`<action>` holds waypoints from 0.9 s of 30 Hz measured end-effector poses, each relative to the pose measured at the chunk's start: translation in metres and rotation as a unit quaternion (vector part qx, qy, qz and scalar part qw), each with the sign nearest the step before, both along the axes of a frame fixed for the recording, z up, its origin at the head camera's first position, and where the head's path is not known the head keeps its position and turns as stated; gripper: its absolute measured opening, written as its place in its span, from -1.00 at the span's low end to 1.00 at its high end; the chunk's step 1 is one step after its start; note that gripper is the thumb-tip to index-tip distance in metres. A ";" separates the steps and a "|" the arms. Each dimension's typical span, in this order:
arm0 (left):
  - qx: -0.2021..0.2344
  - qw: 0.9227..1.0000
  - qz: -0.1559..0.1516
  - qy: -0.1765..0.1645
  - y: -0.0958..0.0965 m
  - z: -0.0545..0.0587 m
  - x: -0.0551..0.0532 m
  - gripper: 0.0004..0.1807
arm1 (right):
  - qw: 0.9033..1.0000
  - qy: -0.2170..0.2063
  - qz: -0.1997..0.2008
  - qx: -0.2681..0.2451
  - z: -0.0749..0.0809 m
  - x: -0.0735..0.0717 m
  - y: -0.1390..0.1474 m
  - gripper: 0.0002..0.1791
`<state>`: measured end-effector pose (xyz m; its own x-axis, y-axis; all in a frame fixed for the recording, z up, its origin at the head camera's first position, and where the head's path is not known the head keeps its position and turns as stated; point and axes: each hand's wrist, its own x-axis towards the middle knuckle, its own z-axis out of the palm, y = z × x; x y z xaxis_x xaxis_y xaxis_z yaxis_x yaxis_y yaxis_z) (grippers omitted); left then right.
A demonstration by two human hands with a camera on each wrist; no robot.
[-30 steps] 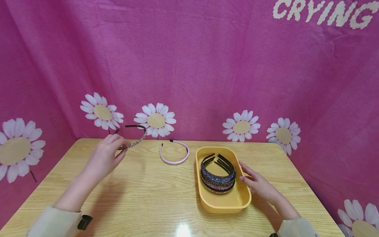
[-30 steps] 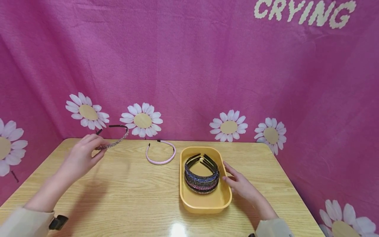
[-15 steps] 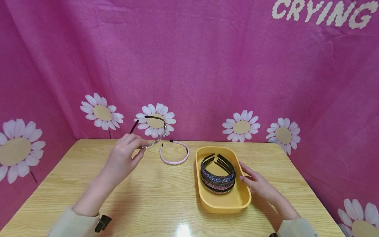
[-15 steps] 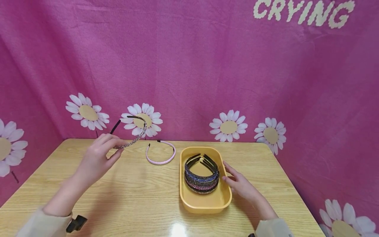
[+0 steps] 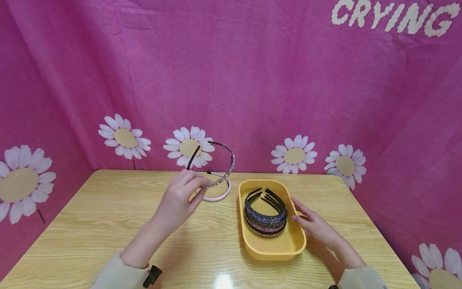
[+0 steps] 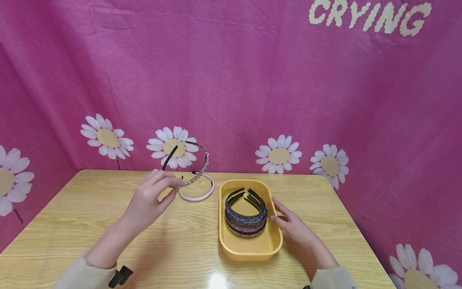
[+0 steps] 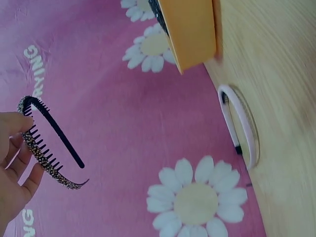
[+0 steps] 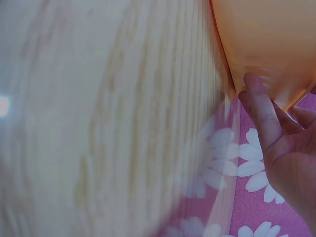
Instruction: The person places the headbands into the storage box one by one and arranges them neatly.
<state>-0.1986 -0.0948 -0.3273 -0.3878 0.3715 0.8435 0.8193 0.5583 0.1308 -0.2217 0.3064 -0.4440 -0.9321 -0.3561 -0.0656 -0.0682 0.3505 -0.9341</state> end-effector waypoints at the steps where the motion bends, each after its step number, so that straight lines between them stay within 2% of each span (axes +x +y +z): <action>1: 0.002 1.000 -0.005 0.003 0.003 -0.001 0.000 -0.76 | 1.000 0.001 0.000 0.001 0.000 0.000 0.000 -0.28; 8: 0.008 0.999 -0.034 0.016 0.026 -0.010 -0.003 -0.79 | 1.000 0.005 -0.004 0.011 0.000 0.001 0.001 -0.28; 16: -0.011 0.998 -0.055 0.016 0.049 -0.022 -0.008 -0.77 | 1.000 0.005 0.001 0.000 0.000 0.001 0.000 -0.29; 27: -0.034 0.997 -0.067 -0.025 0.076 -0.038 -0.018 -0.81 | 1.000 0.007 0.000 0.007 0.000 0.001 0.000 -0.29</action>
